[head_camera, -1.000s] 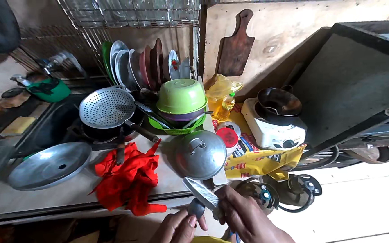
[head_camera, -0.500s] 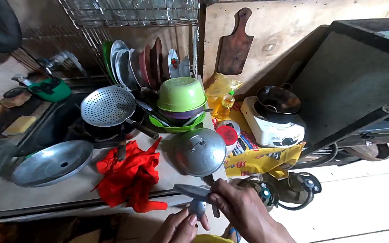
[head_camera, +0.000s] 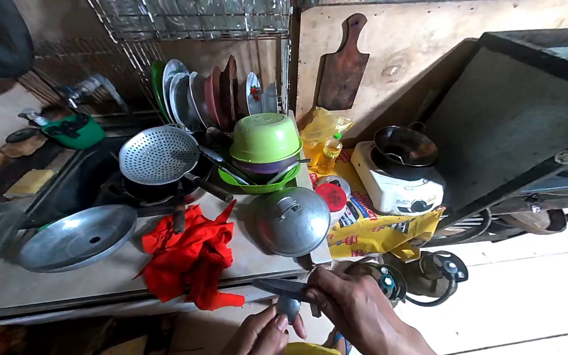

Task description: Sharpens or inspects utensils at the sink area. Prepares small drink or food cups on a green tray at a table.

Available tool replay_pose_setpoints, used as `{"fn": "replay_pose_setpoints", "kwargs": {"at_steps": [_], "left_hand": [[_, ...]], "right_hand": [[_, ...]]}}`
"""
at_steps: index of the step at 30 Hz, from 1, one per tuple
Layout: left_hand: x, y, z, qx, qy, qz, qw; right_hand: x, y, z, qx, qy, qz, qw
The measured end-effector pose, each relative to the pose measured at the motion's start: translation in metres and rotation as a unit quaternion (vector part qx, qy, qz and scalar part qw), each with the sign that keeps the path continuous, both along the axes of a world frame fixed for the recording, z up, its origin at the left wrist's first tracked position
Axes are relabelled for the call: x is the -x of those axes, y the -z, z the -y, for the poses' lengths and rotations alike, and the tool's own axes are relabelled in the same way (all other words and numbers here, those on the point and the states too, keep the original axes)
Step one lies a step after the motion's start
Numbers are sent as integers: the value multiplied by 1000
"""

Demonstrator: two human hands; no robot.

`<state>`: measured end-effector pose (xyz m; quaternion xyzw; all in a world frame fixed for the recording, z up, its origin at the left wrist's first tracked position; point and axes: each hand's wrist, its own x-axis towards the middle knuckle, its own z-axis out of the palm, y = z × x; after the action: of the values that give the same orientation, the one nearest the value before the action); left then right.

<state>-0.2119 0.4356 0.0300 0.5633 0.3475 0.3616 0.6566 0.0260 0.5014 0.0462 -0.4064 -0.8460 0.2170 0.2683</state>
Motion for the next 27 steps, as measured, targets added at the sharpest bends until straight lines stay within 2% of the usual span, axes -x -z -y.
{"fn": "replay_pose_setpoints", "kwargs": {"at_steps": [6, 9, 13, 27], "left_hand": [[0, 3, 1, -5, -20, -3, 1000], [0, 1, -1, 11, -2, 5, 1000], [-1, 0, 0, 14, -7, -4, 1000], [-4, 0, -7, 35, -6, 45, 998]], "right_hand": [[4, -2, 4, 15, -24, -4, 1000], [1, -1, -1, 10, 11, 9, 1000], [1, -3, 0, 7, -4, 17, 1000], [1, -6, -6, -3, -1, 22, 1000]]}}
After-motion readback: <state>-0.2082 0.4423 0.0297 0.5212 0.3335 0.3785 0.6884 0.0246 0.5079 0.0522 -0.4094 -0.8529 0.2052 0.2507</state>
